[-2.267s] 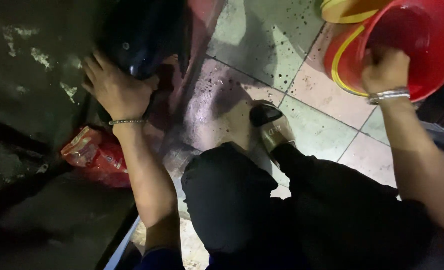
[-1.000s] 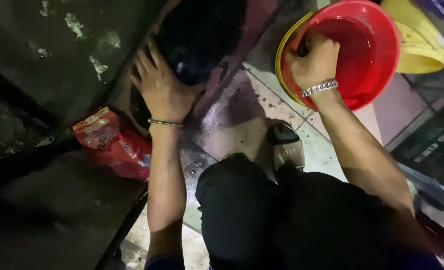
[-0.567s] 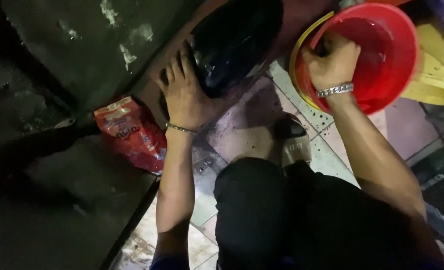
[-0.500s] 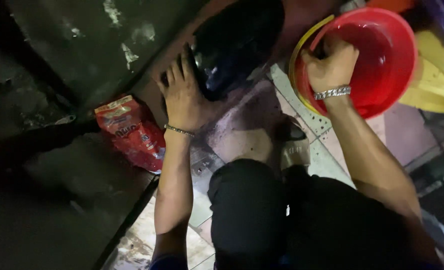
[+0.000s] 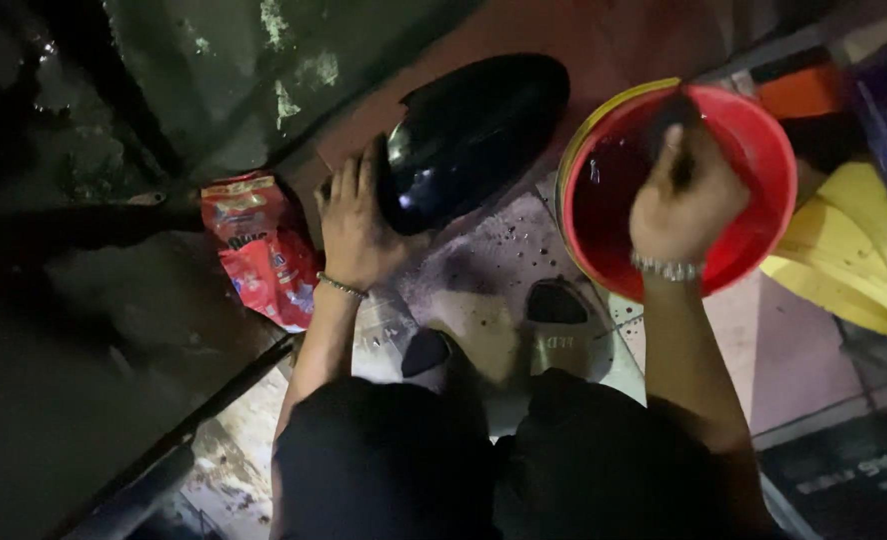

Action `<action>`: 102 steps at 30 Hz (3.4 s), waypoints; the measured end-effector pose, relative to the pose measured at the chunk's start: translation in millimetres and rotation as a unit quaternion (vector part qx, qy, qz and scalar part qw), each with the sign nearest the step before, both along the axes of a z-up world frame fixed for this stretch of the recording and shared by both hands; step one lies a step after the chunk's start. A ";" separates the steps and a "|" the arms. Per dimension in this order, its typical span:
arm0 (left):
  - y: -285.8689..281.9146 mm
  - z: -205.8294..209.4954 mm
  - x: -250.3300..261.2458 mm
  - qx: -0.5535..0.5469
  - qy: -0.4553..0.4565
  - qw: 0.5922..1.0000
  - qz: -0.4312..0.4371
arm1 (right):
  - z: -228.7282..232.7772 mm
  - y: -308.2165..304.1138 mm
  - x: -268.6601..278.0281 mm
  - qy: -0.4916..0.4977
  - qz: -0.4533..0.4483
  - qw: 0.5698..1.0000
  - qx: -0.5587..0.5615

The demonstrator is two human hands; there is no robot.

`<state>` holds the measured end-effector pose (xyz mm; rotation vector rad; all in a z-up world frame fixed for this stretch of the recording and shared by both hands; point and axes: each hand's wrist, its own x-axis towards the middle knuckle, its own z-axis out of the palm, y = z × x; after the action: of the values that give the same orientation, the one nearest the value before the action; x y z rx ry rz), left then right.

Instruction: Cleaning a motorcycle fender using a cloth and a bucket of water

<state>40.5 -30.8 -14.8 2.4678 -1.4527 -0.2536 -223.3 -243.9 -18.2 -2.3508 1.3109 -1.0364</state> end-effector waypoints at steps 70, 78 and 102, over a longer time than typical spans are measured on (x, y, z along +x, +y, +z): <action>52.7 -80.8 -20.5 -0.160 0.130 0.963 0.171 | -18.5 99.7 144.6 0.255 0.500 0.823 0.085; 51.7 -84.4 -24.8 -0.159 0.134 0.964 0.168 | -29.2 115.7 143.7 0.201 0.496 0.843 0.059; 51.5 -86.8 -26.1 -0.147 0.104 0.972 0.154 | -15.7 46.8 167.4 0.276 0.107 0.861 0.415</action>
<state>14.4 20.8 -101.6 2.3003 -0.9325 -0.2077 -55.9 -197.1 -33.9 -2.0342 1.2498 0.3005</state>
